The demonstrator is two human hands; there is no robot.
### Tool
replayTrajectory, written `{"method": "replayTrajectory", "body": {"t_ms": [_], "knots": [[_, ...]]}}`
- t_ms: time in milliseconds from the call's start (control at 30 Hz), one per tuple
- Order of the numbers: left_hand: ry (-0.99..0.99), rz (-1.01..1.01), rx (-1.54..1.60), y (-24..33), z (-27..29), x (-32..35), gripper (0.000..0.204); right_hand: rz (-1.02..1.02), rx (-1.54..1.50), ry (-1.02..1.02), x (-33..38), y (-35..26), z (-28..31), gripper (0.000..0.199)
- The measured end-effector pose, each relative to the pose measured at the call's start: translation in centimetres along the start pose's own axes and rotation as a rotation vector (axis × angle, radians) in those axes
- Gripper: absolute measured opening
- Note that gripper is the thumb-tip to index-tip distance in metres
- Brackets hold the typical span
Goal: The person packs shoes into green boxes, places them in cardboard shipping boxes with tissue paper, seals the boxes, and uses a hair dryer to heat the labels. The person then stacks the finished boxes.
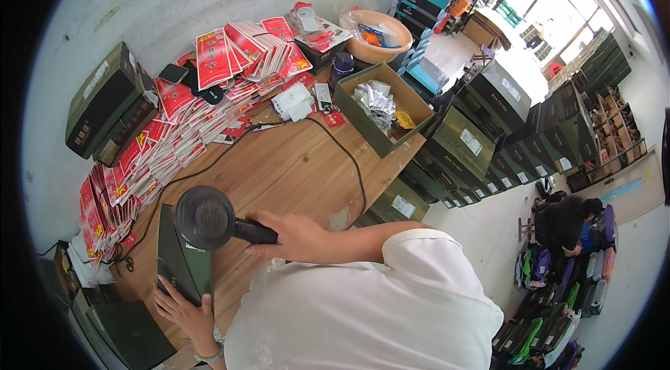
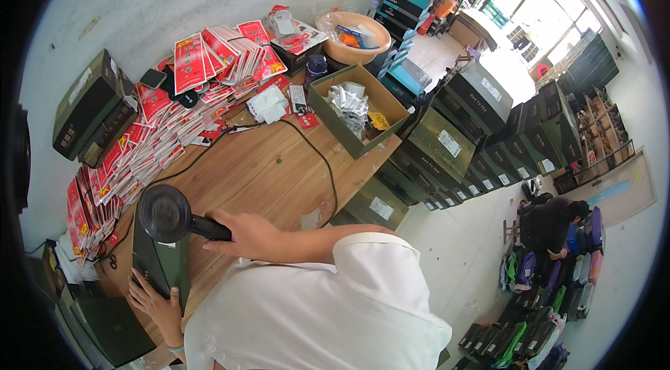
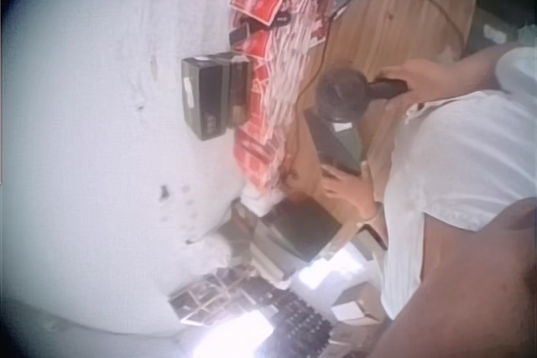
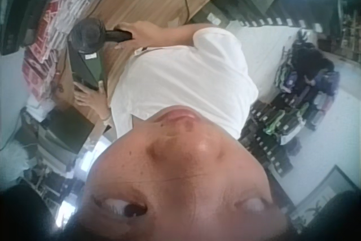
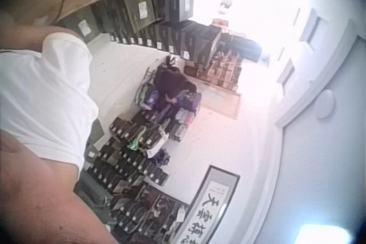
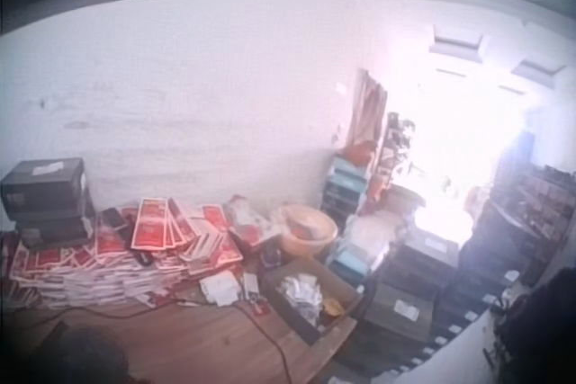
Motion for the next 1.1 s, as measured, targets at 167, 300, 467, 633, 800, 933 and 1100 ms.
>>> {"method": "replayTrajectory", "body": {"t_ms": [167, 300, 467, 633, 800, 933, 1100], "knots": [[-0.009, 0.003, 0.012, 0.2, 0.1, -0.2, 0.105, -0.051, -0.074, -0.050, 0.4, 0.7, 0.1, 0.055], [0.000, -0.002, 0.007, 0.1, 0.0, -0.2, 0.105, 0.005, -0.024, -0.060, 1.2, 1.0, 0.3, 0.056], [-0.011, -0.002, 0.003, -0.4, -0.2, 0.0, 0.106, -0.039, 0.059, -0.048, 2.5, 0.9, 0.9, 0.055], [-0.022, -0.014, 0.006, 0.2, 0.1, -0.5, 0.106, -0.071, 0.041, 0.020, 2.9, 1.3, 1.8, 0.054], [0.010, -0.016, 0.020, -0.5, -0.4, 0.0, 0.106, -0.086, 0.020, -0.004, 2.2, 1.0, 2.0, 0.054], [-0.012, -0.015, 0.012, -0.2, -0.2, -0.2, 0.106, 0.012, -0.089, 0.010, 1.6, -0.4, 2.3, 0.052], [-0.010, -0.017, 0.036, 0.0, 0.1, -0.4, 0.106, -0.024, 0.006, 0.014, 1.4, -0.4, 2.5, 0.052]]}}
Point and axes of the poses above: each hand's wrist, its own x-axis away from the middle knuckle, its own z-axis out of the back of the hand, y = z × x, the point moved 10 cm from there along -x, towards the middle knuckle, and after that the axes turned 7 degrees about z, right-handed, at the moved point
